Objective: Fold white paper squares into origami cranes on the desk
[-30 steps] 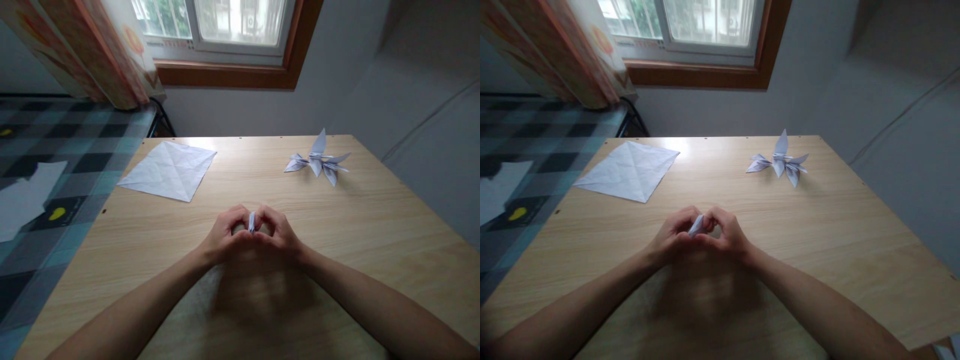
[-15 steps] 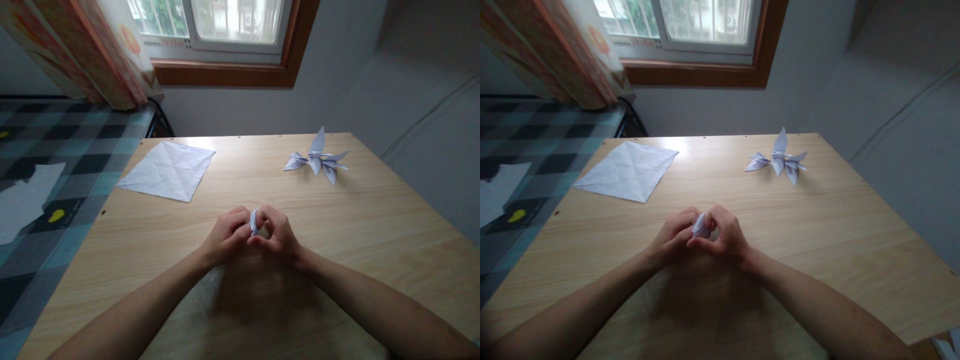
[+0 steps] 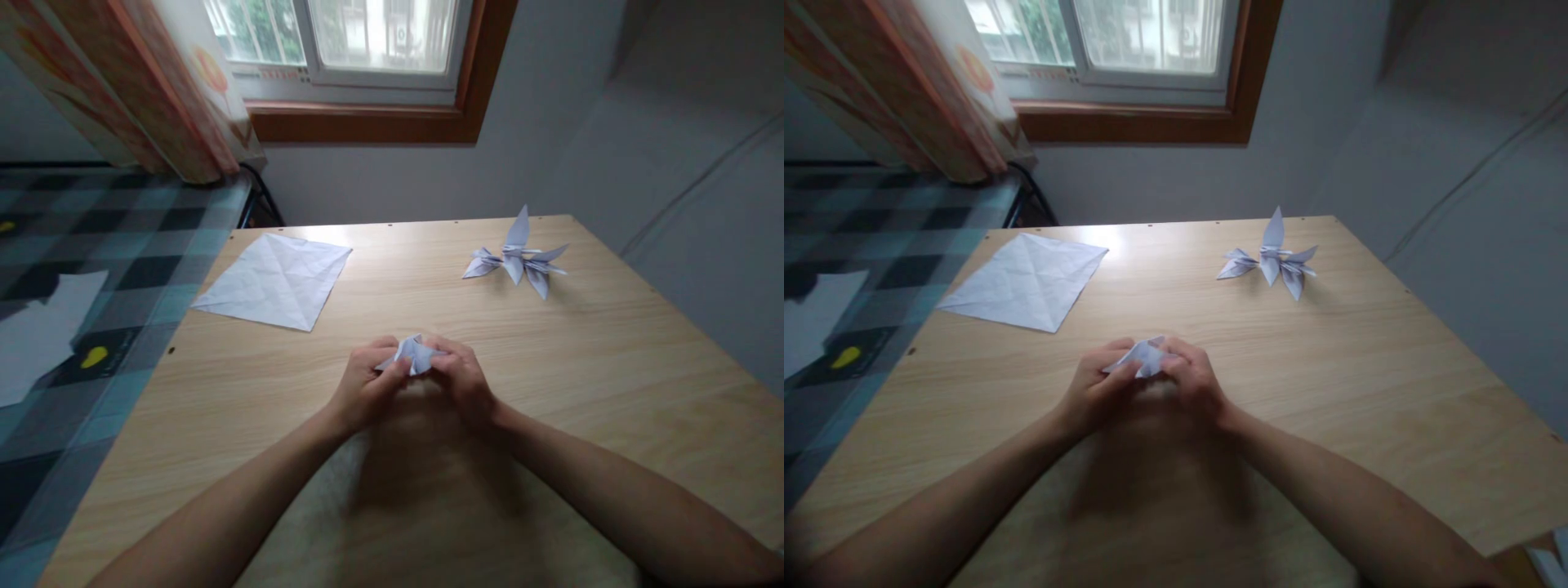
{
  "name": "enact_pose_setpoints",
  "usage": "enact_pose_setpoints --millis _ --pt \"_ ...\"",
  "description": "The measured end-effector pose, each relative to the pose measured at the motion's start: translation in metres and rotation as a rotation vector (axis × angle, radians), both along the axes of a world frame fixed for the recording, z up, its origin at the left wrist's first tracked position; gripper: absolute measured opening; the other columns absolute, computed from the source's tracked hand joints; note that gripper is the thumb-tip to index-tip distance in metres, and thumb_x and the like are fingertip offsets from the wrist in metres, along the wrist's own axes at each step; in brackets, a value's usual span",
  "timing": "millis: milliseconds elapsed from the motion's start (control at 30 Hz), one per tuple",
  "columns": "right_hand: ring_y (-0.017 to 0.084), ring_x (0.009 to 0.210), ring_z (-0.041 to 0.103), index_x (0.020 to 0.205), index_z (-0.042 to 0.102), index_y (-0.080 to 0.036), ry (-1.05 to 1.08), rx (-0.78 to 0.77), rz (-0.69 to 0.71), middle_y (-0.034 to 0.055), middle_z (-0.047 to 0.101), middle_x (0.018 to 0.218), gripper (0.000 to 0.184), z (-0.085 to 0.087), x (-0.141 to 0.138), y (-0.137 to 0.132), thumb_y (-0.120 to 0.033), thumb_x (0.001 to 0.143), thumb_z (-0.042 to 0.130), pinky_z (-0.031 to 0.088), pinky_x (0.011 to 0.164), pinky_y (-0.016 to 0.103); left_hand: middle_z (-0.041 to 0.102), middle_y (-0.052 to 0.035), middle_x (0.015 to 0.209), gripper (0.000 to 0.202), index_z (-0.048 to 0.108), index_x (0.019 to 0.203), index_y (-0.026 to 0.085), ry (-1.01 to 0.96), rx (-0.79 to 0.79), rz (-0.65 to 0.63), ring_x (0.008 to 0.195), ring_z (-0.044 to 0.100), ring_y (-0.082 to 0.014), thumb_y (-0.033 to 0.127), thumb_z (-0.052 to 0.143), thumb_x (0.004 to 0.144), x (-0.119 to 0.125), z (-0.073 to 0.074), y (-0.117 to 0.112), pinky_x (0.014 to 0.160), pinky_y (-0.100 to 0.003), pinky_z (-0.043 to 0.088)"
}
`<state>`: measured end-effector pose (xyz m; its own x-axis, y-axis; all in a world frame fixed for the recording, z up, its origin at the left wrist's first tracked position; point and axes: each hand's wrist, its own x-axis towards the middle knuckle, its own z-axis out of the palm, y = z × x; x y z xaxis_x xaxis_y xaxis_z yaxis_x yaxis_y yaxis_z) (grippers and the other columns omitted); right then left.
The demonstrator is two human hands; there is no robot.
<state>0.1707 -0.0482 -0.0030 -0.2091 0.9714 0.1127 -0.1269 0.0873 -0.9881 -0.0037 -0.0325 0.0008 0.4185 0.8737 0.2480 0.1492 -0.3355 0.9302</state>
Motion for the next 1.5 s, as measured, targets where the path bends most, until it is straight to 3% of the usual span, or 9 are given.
enact_pose_setpoints --millis 200,300,400,500,833,1100,1267,1367,1500 --pt "0.014 0.058 0.044 0.054 0.054 -0.020 0.254 -0.107 -0.145 -0.0009 0.048 0.057 0.017 -0.011 0.011 0.014 -0.026 0.070 0.056 0.035 0.056 0.027 0.060 -0.0048 0.071 0.033 0.062 0.056 0.015 -0.298 -0.266 0.180 0.067 0.057 -0.0160 0.038 0.067 0.079 -0.005 -0.014 0.010 0.058 -0.027 0.044" --pt "0.014 0.055 0.042 0.051 0.054 -0.020 0.328 -0.113 -0.233 -0.0010 0.046 0.054 0.015 -0.011 0.015 0.020 -0.025 0.065 0.056 0.033 0.051 0.026 0.062 -0.0019 0.070 0.018 0.066 0.064 0.014 -0.464 -0.409 0.315 0.061 0.056 -0.0125 0.030 0.074 0.066 -0.005 -0.007 0.013 0.052 -0.024 0.042" --pt "0.013 0.055 0.042 0.049 0.054 -0.020 0.348 -0.107 -0.286 -0.0010 0.045 0.053 0.015 -0.010 0.019 0.025 -0.025 0.063 0.057 0.034 0.051 0.025 0.058 0.0035 0.057 0.019 0.059 0.062 0.016 -0.638 -0.544 0.394 0.054 0.055 -0.0103 0.023 0.076 0.058 -0.004 0.004 0.015 0.053 -0.023 0.047" --pt "0.014 0.056 0.042 0.049 0.054 -0.020 0.332 -0.111 -0.284 -0.0004 0.046 0.055 0.014 -0.012 0.022 0.029 -0.025 0.062 0.057 0.033 0.050 0.025 0.055 0.0073 0.052 0.034 0.044 0.059 0.018 -0.710 -0.562 0.414 0.052 0.057 -0.0100 0.019 0.078 0.055 -0.005 0.010 0.018 0.053 -0.022 0.052" --pt "0.016 0.056 0.043 0.043 0.049 -0.021 0.320 -0.081 -0.217 0.0014 0.044 0.053 0.018 -0.013 0.029 0.033 -0.025 0.060 0.052 0.037 0.054 0.030 0.064 0.0054 0.067 0.038 0.051 0.093 0.020 -0.783 -0.601 0.427 0.057 0.064 -0.0112 0.016 0.076 0.064 -0.013 0.006 0.028 0.052 -0.022 0.055" --pt "0.017 0.062 0.051 0.045 0.059 -0.020 0.234 -0.004 -0.198 0.0028 0.054 0.058 0.019 -0.015 0.029 0.028 -0.023 0.063 0.055 0.041 0.060 0.031 0.064 0.0033 0.075 0.033 0.053 0.093 0.020 -0.628 -0.435 0.504 0.063 0.062 -0.0110 0.022 0.075 0.069 -0.014 -0.002 0.032 0.058 -0.022 0.052" --pt "0.018 0.070 0.057 0.060 0.072 -0.019 0.006 0.020 -0.145 0.0036 0.065 0.071 0.019 -0.014 0.025 0.019 -0.026 0.072 0.059 0.044 0.069 0.033 0.064 -0.0049 0.119 0.027 0.061 0.105 0.023 -0.314 0.031 0.698 0.115 0.058 -0.0209 0.021 0.065 0.078 -0.013 -0.008 0.024 0.093 -0.033 0.049" --pt "0.017 0.068 0.057 0.065 0.074 -0.019 -0.099 0.054 -0.110 0.0041 0.067 0.076 0.023 -0.008 0.023 0.015 -0.030 0.079 0.060 0.044 0.066 0.032 0.059 -0.0072 0.133 0.034 0.058 0.121 0.024 -0.186 0.246 0.628 0.130 0.050 -0.0255 0.030 0.057 0.087 -0.014 -0.006 0.016 0.107 -0.041 0.040" --pt "0.018 0.072 0.059 0.065 0.070 -0.019 -0.233 0.176 0.026 0.0043 0.068 0.078 0.028 0.001 0.016 0.006 -0.033 0.087 0.059 0.046 0.068 0.032 0.067 -0.0093 0.120 0.051 0.054 0.125 0.021 -0.095 0.195 0.507 0.116 0.061 -0.0265 0.037 0.072 0.080 -0.011 -0.004 0.012 0.102 -0.042 0.044"
